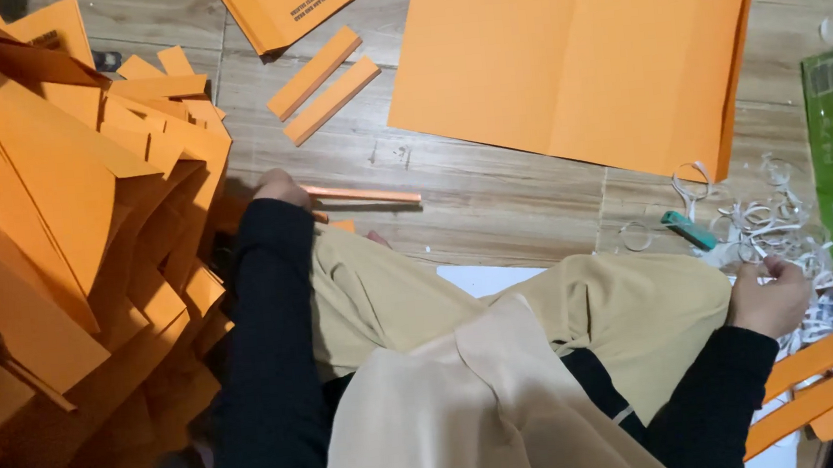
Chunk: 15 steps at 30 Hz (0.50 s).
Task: Assemble orange paper folders by applying adhesive strips and folding edges
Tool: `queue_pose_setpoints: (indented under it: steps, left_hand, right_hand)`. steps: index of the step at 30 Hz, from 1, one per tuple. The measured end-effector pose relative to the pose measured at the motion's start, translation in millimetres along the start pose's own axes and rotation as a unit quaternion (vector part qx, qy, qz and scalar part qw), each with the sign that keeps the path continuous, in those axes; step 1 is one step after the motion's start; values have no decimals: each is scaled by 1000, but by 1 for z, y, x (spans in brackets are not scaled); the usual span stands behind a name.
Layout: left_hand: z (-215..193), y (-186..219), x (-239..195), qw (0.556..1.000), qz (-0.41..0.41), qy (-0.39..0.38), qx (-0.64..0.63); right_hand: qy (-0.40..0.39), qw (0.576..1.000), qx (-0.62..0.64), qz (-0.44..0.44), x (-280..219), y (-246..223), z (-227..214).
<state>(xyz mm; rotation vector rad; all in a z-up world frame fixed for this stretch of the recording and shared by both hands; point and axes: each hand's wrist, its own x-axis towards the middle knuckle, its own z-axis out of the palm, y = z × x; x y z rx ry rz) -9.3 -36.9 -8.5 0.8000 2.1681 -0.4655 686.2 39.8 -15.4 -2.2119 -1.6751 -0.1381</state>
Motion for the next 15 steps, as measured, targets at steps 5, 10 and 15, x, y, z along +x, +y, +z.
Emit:
queue_pose_setpoints:
  steps: [5,10,15]
  left_hand:
    - [-31,-18,-110,850,24,33,-524]
    - [-60,-9,-173,938,58,81,-331]
    - [33,-53,43,993,102,-40,47]
  right_hand:
    - [34,994,84,-57,-5,5,9]
    - [15,983,165,-82,0,-38,-5]
    - [-6,981,176,-81,2,-41,0]
